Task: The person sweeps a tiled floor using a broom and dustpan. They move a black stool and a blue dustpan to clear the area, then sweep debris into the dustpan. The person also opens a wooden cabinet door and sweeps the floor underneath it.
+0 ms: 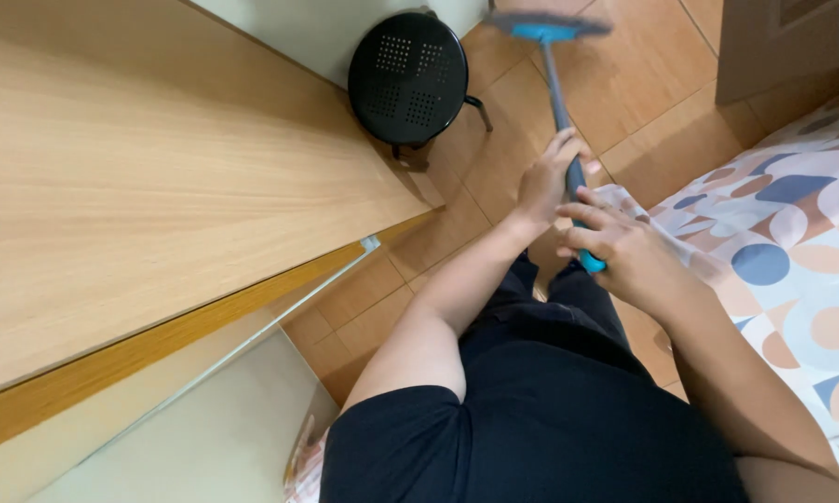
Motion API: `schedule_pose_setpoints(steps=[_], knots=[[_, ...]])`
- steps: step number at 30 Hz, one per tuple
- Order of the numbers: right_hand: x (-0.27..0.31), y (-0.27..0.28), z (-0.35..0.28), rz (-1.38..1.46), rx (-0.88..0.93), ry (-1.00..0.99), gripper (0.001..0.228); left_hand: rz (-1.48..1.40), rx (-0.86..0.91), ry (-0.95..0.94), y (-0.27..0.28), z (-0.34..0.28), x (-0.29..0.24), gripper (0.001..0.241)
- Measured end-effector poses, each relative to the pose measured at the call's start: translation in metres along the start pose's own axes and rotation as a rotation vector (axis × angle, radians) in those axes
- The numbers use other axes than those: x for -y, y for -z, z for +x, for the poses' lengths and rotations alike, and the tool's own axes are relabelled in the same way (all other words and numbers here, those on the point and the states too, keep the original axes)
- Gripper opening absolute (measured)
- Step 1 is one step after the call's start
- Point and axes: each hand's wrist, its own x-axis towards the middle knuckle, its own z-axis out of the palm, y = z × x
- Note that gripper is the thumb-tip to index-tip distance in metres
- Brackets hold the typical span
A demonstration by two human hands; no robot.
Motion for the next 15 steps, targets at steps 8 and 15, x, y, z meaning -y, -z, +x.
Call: schedule_pose_setpoints(steps=[8,15], knots=[[-0.032,-0.042,0.001,0.175,0.142,-0.003,0.059,-0.199,0.049,-0.047,-0.02,-0.054,0.044,0.01],[-0.118,-0.019,0.066,0.128,0.057,-0.045,0.046,-1.211,0.078,0.599,-0.089,0.092,0.115,0.03]])
